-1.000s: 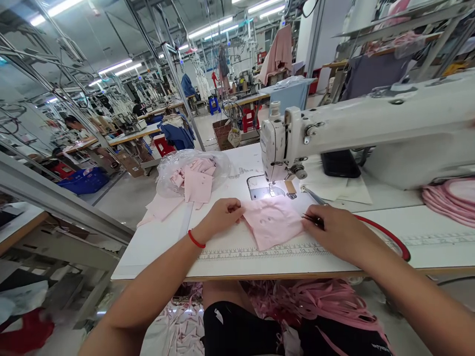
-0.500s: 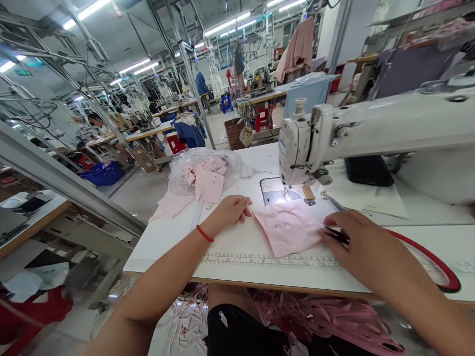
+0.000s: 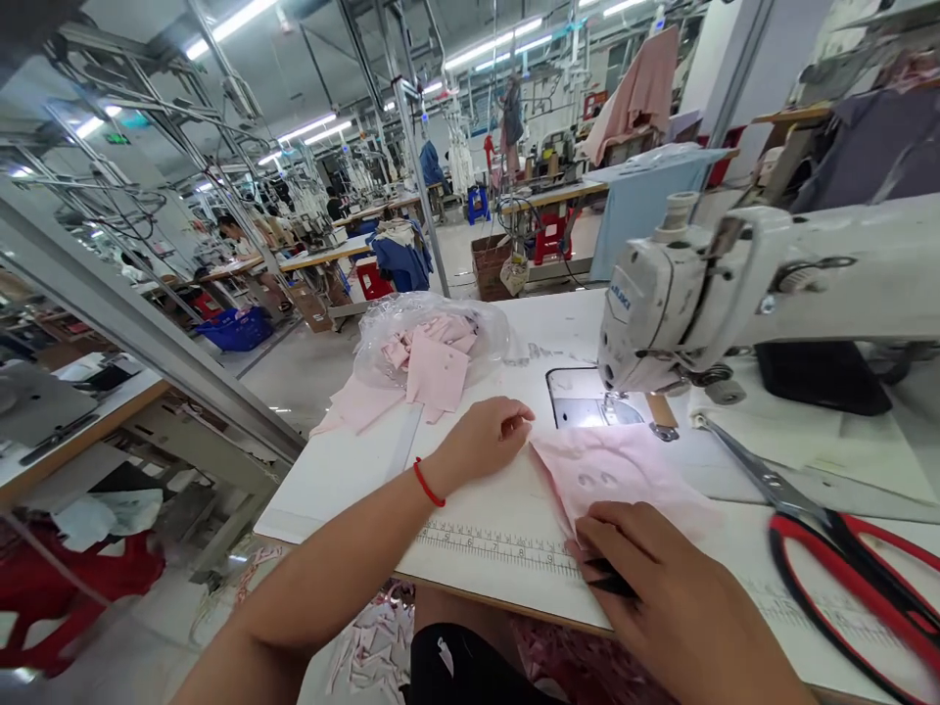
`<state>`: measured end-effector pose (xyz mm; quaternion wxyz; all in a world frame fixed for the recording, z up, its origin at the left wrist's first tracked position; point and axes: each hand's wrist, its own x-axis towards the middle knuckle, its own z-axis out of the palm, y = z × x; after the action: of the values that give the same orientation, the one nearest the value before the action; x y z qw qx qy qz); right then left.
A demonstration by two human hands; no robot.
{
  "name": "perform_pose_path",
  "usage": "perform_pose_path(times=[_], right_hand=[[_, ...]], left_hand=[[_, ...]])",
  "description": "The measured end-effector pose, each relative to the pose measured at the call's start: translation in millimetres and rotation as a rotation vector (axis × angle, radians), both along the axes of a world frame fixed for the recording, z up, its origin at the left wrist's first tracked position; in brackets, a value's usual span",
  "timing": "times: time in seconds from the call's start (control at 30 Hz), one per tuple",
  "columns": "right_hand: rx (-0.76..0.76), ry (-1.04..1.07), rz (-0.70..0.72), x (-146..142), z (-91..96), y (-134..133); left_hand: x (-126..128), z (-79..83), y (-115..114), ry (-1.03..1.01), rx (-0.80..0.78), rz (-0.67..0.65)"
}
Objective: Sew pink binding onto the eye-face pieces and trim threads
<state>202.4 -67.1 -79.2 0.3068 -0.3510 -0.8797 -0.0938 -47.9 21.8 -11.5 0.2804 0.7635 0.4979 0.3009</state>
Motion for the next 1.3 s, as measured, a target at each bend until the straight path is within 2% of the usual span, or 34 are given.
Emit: perform_pose_path(times=[0.07, 0.13, 0.2, 0.27, 0.4, 0.5, 0.67, 0.9, 1.03, 1.13, 1.17, 1.23, 1.3], right_hand=[[-0.008, -0.008, 0.013, 7, -6.8, 2], [-0.024, -0.029, 0.052, 11, -7.8, 2], [-0.036, -0.044, 0.090, 12, -2.0, 1], [-0.011, -0.013, 0.079, 8, 8.5, -2], [0.063, 0.061, 0.075, -3, 29.3, -8], [0.082, 0.065, 0.103, -7, 35.8, -10], [0.090, 0.052, 0.147, -7, 32.5, -13], [-0.046, 0.006, 0.140, -6, 23.7, -16], [-0.061, 0.029, 0.135, -7, 26.6, -16], [-0.011, 0.091, 0.144, -2, 38.2, -19], [0.012, 0.120, 0.144, 2, 42.7, -20], [0.026, 0.161, 0.122, 12, 48.3, -22], [0.000, 0.167, 0.082, 30, 44.5, -24]], left_hand=[[0, 2.4, -2, -0.019, 0.082, -0.063], [-1, 3.0, -5, -0.017, 0.166, -0.228], [-2, 1.3, -6, 0.042, 0.206, -0.400], [-3, -1.3, -6, 0.134, 0.183, -0.476], [-8, -2.1, -4, 0.221, 0.106, -0.475], [-11, 1.4, -5, 0.217, 0.075, -0.499], [-10, 2.4, -3, 0.133, 0.055, -0.521], [-12, -6.2, 1, 0.103, 0.060, -0.487], [-14, 1.3, -5, 0.085, 0.056, -0.485], [-3, 10.8, -1, 0.097, 0.124, -0.466], [3, 13.1, 3, 0.120, 0.163, -0.495], [16, 14.7, 13, 0.195, 0.231, -0.636], [27, 11.6, 19, 0.276, 0.247, -0.797]])
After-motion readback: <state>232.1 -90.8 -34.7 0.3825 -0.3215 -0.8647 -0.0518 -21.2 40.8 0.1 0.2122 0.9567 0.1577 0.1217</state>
